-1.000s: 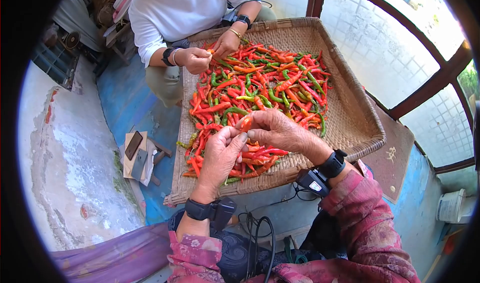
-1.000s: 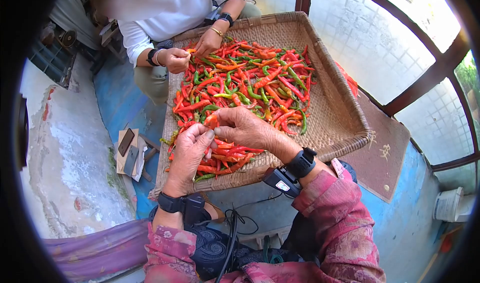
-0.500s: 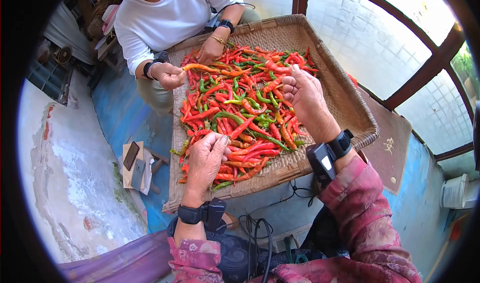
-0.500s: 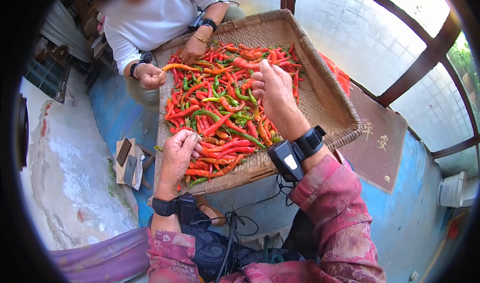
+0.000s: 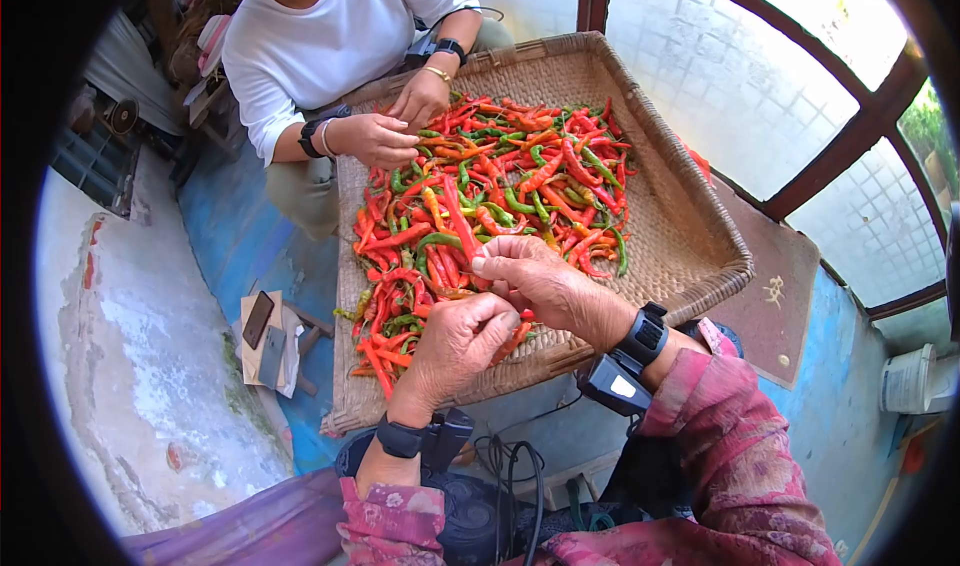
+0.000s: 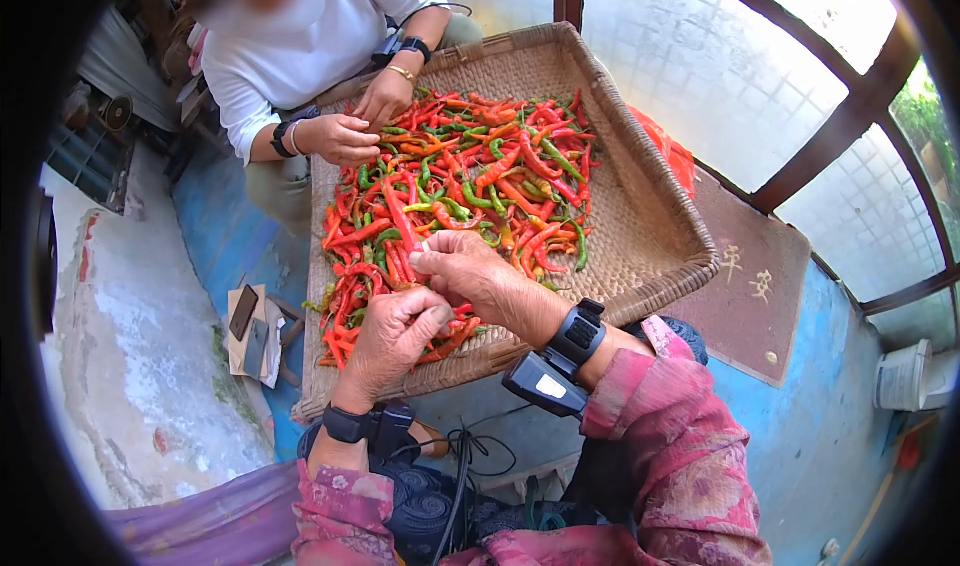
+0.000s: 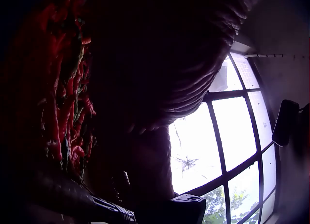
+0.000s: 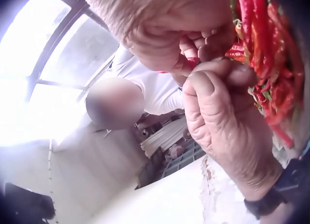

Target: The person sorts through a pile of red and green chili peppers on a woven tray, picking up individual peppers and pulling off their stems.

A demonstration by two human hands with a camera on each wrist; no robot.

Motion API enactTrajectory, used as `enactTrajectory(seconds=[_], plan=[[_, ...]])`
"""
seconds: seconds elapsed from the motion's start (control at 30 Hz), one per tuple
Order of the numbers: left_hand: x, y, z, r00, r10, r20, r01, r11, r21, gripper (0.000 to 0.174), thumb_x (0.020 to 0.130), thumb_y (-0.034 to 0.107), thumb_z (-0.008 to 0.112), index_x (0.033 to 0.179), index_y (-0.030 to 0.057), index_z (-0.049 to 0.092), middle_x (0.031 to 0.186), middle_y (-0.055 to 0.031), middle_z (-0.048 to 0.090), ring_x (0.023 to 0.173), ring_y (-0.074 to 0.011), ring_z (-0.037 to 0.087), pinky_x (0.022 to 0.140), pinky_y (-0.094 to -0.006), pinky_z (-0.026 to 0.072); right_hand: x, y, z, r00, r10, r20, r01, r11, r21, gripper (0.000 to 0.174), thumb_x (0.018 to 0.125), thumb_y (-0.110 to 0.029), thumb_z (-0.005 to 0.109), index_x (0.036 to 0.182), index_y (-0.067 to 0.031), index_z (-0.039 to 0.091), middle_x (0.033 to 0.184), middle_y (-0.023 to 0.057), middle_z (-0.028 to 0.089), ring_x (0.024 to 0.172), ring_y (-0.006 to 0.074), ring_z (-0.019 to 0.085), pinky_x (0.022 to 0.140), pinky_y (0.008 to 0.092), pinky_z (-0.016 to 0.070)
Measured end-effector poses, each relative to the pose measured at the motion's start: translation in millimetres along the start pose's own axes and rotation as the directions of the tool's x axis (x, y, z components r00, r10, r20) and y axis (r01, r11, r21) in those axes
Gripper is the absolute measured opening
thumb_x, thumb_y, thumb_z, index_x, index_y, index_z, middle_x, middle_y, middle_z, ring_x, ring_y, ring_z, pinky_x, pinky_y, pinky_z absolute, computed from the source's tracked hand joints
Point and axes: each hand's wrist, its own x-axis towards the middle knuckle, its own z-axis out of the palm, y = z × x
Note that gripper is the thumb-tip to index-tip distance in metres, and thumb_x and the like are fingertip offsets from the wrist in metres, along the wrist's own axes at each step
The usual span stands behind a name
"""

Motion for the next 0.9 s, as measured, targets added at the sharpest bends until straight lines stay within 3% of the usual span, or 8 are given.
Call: enactTrajectory(seconds=[0.23,0.37,0.43,0.7,0.77,0.8,0.83,0.9], plan=[[-4,5,0,0.989,-0.105,0.101,0.116,0.988,-0.107,0.014,0.085,0.015,0.058,0.082,0.0010,0.061,0.063,-0.0068,0.058,0.060,-0.0136,0.058,0.058,-0.0287,0.0455,1,-12,-7,0.964,-0.215,0.157,0.266,0.790,-0.553,0.020,0.090,-0.022,0.055,0.084,-0.0030,0.057,0.069,-0.0014,0.055,0.059,0.0056,0.048,0.053,0.0219,0.0409],[2,-11,-16,0.932,-0.234,-0.278,0.116,0.916,-0.383,0.017,0.088,0.020,0.059,0.090,0.0029,0.056,0.069,0.0032,0.054,0.061,-0.0033,0.050,0.056,-0.0197,0.0416,-5,-12,-4,0.923,-0.315,0.221,0.384,0.721,-0.577,0.029,0.091,-0.025,0.051,0.077,-0.0011,0.055,0.062,0.0016,0.055,0.056,0.0086,0.050,0.051,0.0273,0.0428],[4,-13,-18,0.919,-0.265,-0.292,0.132,0.905,-0.404,0.018,0.088,0.020,0.060,0.092,0.0033,0.055,0.071,0.0040,0.053,0.062,-0.0019,0.047,0.055,-0.0184,0.0392,-11,-8,2,0.919,-0.183,0.348,0.358,0.757,-0.547,0.032,0.093,-0.029,0.049,0.081,-0.0010,0.056,0.061,0.0016,0.054,0.057,0.0094,0.051,0.052,0.0280,0.0438],[7,-19,-19,0.866,-0.302,-0.398,0.161,0.923,-0.349,0.021,0.093,0.024,0.054,0.090,0.0036,0.057,0.068,0.0054,0.048,0.057,-0.0010,0.040,0.050,-0.0173,0.0340,-14,7,7,0.956,-0.015,0.292,0.171,0.839,-0.517,0.036,0.091,-0.032,0.050,0.079,0.0015,0.056,0.070,0.0100,0.056,0.061,0.0167,0.057,0.055,0.0345,0.0458],[9,-22,-20,0.827,-0.273,-0.492,0.021,0.889,-0.457,0.020,0.093,0.025,0.053,0.093,0.0046,0.056,0.066,0.0051,0.046,0.056,-0.0014,0.041,0.048,-0.0162,0.0342,-9,-6,-9,0.927,-0.162,0.339,0.373,0.489,-0.788,0.035,0.092,-0.033,0.050,0.089,0.0014,0.057,0.072,0.0053,0.056,0.070,0.0127,0.055,0.061,0.0295,0.0463],[10,-20,-22,0.829,-0.271,-0.489,0.019,0.888,-0.460,0.019,0.093,0.024,0.053,0.096,0.0054,0.055,0.065,0.0049,0.045,0.056,-0.0014,0.042,0.048,-0.0158,0.0350,-9,-17,-14,0.956,-0.174,0.238,0.294,0.499,-0.815,0.032,0.090,-0.029,0.053,0.089,0.0030,0.058,0.072,0.0083,0.059,0.069,0.0149,0.057,0.061,0.0324,0.0463],[11,-20,-22,0.828,-0.271,-0.491,0.017,0.887,-0.462,0.019,0.093,0.024,0.053,0.096,0.0054,0.055,0.065,0.0049,0.045,0.056,-0.0014,0.042,0.048,-0.0158,0.0350,-9,-27,-19,0.938,-0.301,0.171,0.292,0.422,-0.858,0.030,0.084,-0.027,0.056,0.086,0.0019,0.061,0.072,0.0185,0.061,0.067,0.0299,0.061,0.064,0.0406,0.0468],[10,-19,-21,0.837,-0.292,-0.463,0.071,0.897,-0.436,0.017,0.093,0.022,0.053,0.095,0.0051,0.055,0.066,0.0046,0.046,0.057,-0.0014,0.042,0.048,-0.0161,0.0359,-5,-42,-37,0.847,-0.531,-0.023,0.192,0.345,-0.919,0.025,0.083,-0.023,0.057,0.086,0.0013,0.062,0.073,0.0214,0.061,0.075,0.0340,0.062,0.068,0.0423,0.0484]])
